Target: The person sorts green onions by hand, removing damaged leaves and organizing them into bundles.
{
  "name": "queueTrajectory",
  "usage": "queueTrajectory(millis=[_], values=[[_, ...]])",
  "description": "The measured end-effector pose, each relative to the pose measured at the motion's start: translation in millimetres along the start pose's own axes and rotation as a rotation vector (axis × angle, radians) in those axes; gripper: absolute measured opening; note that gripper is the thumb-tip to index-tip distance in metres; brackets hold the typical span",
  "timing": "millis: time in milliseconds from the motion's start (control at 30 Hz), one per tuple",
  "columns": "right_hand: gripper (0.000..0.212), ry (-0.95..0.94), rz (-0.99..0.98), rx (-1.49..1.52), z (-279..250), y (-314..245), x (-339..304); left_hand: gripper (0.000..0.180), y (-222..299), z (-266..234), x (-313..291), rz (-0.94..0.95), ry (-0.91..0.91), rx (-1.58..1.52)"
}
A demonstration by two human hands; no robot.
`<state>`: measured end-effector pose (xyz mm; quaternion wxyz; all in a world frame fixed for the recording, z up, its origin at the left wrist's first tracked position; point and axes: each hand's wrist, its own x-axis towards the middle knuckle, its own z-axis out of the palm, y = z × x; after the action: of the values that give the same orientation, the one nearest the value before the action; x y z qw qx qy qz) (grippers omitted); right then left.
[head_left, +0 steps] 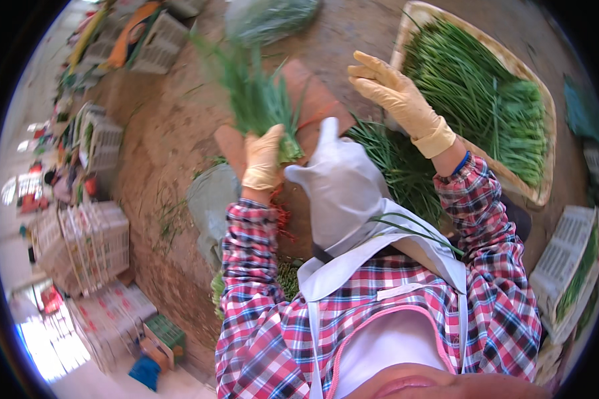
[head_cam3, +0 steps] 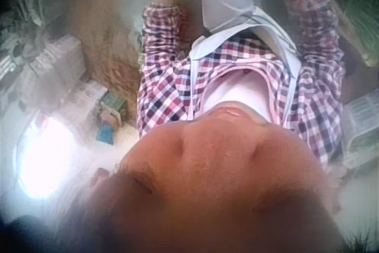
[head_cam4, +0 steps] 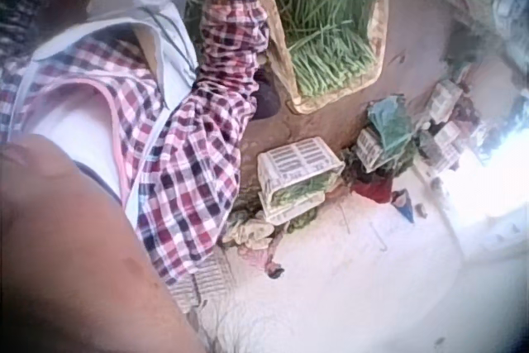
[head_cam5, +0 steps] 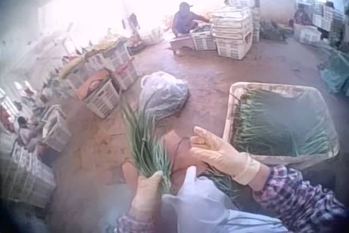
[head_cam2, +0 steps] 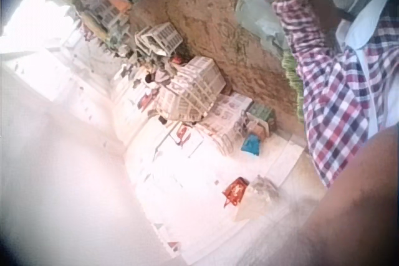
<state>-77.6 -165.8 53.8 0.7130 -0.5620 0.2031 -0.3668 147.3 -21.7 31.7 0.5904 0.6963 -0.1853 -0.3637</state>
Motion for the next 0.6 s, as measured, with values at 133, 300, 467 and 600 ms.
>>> queueTrajectory(millis=[133,300,467,600], values=[[0.033,0.208,0.268,0.043,-88.2,38.2,-55.6,0.027,-96.0,-58.6,64.8,-0.121,0.094,0.296],[0.031,0.367,0.542,-0.073,-135.3,63.1,-140.8,0.034,-141.7,-102.2,73.9,-0.173,0.119,0.175],[0.028,0.350,0.503,-0.179,-131.8,66.2,-159.6,0.039,-77.5,-68.9,55.9,-0.352,0.060,0.260],[0.030,0.178,0.451,-0.270,-115.7,55.3,-156.6,0.062,-62.7,-111.7,67.7,-0.356,0.036,1.215]])
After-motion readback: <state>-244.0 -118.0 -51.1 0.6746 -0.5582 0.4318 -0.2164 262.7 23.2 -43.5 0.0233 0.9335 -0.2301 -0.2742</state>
